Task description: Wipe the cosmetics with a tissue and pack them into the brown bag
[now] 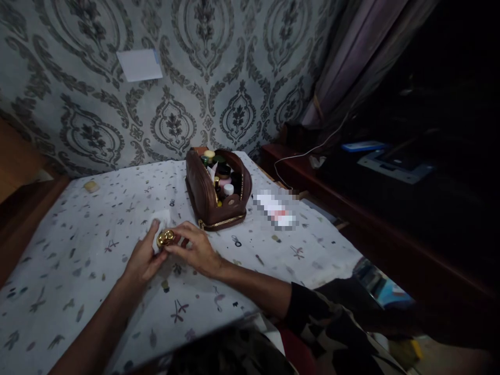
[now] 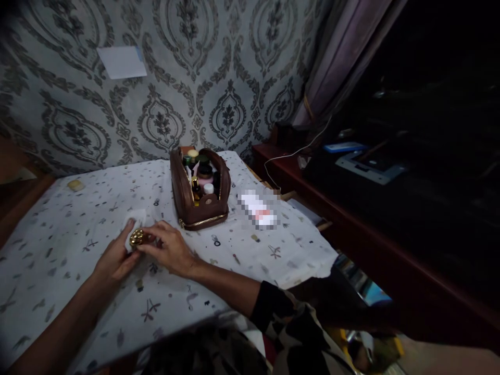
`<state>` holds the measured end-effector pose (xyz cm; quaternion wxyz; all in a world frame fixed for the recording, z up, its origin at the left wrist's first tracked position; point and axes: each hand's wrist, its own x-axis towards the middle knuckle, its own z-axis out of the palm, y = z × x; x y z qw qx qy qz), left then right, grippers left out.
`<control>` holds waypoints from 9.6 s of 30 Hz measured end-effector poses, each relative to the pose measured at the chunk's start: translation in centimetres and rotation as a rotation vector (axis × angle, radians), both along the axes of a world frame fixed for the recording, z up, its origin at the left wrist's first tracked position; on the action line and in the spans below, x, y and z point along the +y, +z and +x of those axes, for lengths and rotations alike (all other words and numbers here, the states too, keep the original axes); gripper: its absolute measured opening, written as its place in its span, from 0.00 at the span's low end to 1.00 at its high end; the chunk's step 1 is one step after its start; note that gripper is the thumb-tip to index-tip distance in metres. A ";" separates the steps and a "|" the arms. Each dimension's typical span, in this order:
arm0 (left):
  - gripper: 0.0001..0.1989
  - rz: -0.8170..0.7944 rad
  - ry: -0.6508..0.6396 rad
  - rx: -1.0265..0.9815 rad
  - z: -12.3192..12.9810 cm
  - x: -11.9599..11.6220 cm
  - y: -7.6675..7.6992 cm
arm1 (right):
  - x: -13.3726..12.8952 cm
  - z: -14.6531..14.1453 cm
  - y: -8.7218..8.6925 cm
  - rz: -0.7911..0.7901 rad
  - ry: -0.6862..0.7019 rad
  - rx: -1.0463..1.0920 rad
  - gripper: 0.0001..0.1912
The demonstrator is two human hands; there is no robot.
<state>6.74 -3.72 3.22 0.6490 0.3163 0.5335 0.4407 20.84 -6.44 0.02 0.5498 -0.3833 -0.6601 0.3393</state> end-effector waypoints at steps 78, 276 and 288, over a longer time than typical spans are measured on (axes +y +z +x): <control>0.19 0.565 0.016 0.633 -1.1 -0.8 0.4 | -0.4 0.3 -0.2 0.019 0.058 -0.527 0.11; 0.19 0.868 -0.289 1.437 -2.4 0.2 -0.1 | 0.3 15.4 9.5 0.227 -0.212 -0.854 0.07; 0.23 0.683 -0.447 1.509 -2.8 2.1 -1.6 | -3.2 14.9 5.0 0.589 -0.291 -0.786 0.07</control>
